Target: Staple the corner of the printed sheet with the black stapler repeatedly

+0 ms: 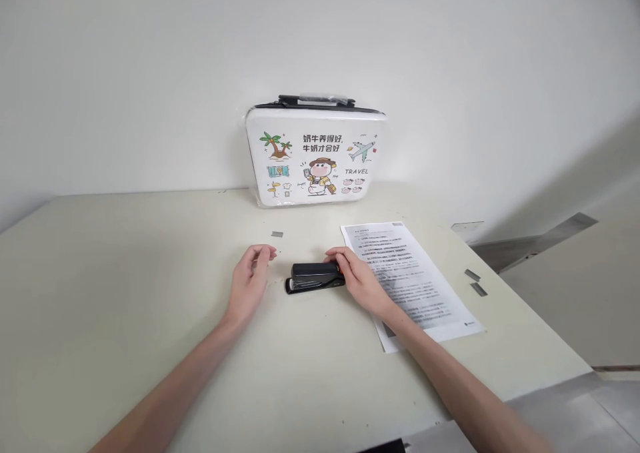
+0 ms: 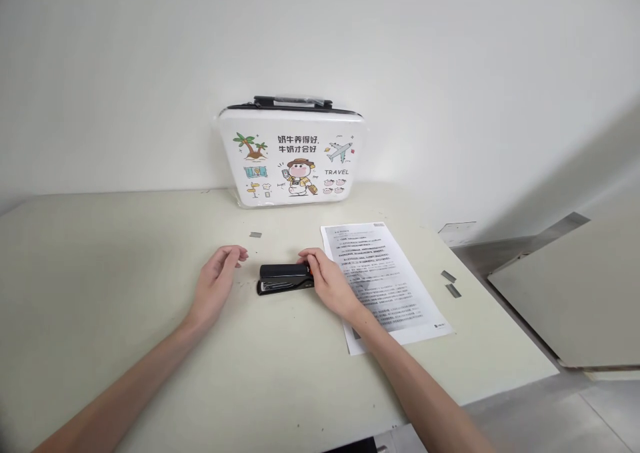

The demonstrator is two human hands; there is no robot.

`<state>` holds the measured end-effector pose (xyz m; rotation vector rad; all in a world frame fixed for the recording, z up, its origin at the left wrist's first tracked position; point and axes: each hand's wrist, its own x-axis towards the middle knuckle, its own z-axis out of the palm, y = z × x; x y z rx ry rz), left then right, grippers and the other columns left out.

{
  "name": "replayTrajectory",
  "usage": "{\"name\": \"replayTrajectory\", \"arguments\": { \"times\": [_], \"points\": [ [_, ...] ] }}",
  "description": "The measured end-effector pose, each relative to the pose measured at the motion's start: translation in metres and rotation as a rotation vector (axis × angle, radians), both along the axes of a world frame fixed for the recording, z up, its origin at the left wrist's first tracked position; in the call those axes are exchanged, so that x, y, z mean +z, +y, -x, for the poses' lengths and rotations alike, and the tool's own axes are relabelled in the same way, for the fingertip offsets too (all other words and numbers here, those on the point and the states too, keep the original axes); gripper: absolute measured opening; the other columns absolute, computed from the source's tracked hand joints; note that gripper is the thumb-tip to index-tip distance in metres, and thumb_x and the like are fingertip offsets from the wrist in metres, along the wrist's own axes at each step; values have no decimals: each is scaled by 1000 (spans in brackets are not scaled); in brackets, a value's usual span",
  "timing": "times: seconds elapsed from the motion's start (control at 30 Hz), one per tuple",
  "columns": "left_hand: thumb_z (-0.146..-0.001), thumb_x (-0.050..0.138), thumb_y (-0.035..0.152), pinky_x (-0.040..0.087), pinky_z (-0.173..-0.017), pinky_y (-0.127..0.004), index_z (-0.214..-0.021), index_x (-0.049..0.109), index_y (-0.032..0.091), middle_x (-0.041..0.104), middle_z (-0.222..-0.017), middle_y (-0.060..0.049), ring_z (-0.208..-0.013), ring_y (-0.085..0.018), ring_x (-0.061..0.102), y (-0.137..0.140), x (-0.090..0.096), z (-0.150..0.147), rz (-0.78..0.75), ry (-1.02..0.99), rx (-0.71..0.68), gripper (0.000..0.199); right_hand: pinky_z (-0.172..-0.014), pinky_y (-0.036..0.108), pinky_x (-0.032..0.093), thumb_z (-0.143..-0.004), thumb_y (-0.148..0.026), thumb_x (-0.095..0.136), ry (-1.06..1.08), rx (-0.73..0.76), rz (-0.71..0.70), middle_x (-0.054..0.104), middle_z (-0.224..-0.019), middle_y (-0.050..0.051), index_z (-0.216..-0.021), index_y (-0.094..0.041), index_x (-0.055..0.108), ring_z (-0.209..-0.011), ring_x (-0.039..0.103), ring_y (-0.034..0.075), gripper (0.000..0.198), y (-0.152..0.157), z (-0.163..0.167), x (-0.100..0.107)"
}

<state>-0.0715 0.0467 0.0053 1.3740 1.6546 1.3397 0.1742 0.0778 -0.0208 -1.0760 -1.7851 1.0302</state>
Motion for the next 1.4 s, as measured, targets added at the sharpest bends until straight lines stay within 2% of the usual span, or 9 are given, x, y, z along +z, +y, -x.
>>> {"name": "replayTrajectory", "arguments": {
  "times": [0.27, 0.47, 0.6, 0.77, 0.87, 1.0, 1.13, 1.3, 1.4],
  "points": [
    [-102, 50, 45, 46, -99, -38, -97, 67, 23, 71, -114, -7, -113, -26, 63, 10, -9, 15, -52, -74, 191, 28, -95, 41, 53, -112, -49, 33, -98, -38, -35, 76, -111, 6, -115, -26, 64, -104, 71, 24, 39, -4, 1, -1],
    [-101, 54, 48, 50, -101, -39, -93, 68, 21, 70, -108, -8, -113, -25, 65, 12, -14, 14, -109, -250, 65, 32, -88, 41, 56, -95, -41, 74, -316, 77, -241, 74, -111, 7, -115, -25, 66, -102, 68, 27, 28, -12, -1, 6],
    [-101, 59, 46, 49, -109, -41, -96, 71, 18, 73, -110, -11, -116, -27, 68, 11, -12, 9, -76, -562, -22, 31, -79, 37, 57, -99, -25, 68, -220, 44, -390, 74, -108, 5, -114, -26, 64, -94, 70, 23, 15, -16, -1, 9],
    [-109, 46, 38, 53, -106, -39, -99, 71, 12, 74, -121, -17, -113, -25, 72, 6, -2, -1, 193, -1129, -92, 38, -94, 44, 60, -93, -2, 61, -80, -6, -746, 73, -117, 8, -120, -27, 65, -121, 68, 27, 37, -19, 0, 11],
    [-111, 39, 39, 59, -96, -37, -107, 71, 8, 74, -121, -21, -104, -24, 74, 2, 3, -7, 374, -1306, -112, 44, -97, 45, 61, -90, 8, 54, -131, 8, -919, 76, -113, 9, -117, -25, 68, -124, 67, 26, 45, -22, 4, 13],
    [-112, 38, 35, 62, -90, -36, -114, 70, 8, 75, -116, -19, -99, -24, 75, 0, 4, -10, 433, -1339, -132, 42, -91, 41, 63, -91, 7, 61, -194, -28, -1050, 79, -108, 9, -110, -23, 71, -118, 69, 25, 36, -28, 10, 16],
    [-111, 39, 29, 62, -88, -33, -111, 70, 9, 76, -110, -17, -95, -22, 76, -1, 2, -10, 430, -1353, -156, 37, -87, 40, 62, -91, 5, 67, -213, -44, -1095, 80, -107, 7, -108, -23, 72, -115, 70, 25, 33, -30, 10, 16],
    [-108, 44, 25, 61, -91, -37, -102, 71, 11, 75, -101, -16, -98, -25, 75, 0, 0, -10, 414, -1341, -189, 31, -88, 43, 61, -91, 7, 61, -209, -85, -1057, 79, -109, 5, -109, -26, 72, -115, 70, 25, 39, -30, 8, 13],
    [-103, 52, 21, 59, -89, -35, -90, 69, 14, 73, -93, -12, -95, -23, 74, 0, -2, -9, 322, -1214, -126, 23, -91, 47, 60, -88, 10, 55, -157, -112, -994, 78, -111, 5, -113, -28, 71, -116, 69, 26, 48, -29, 6, 12]
  ]
}}
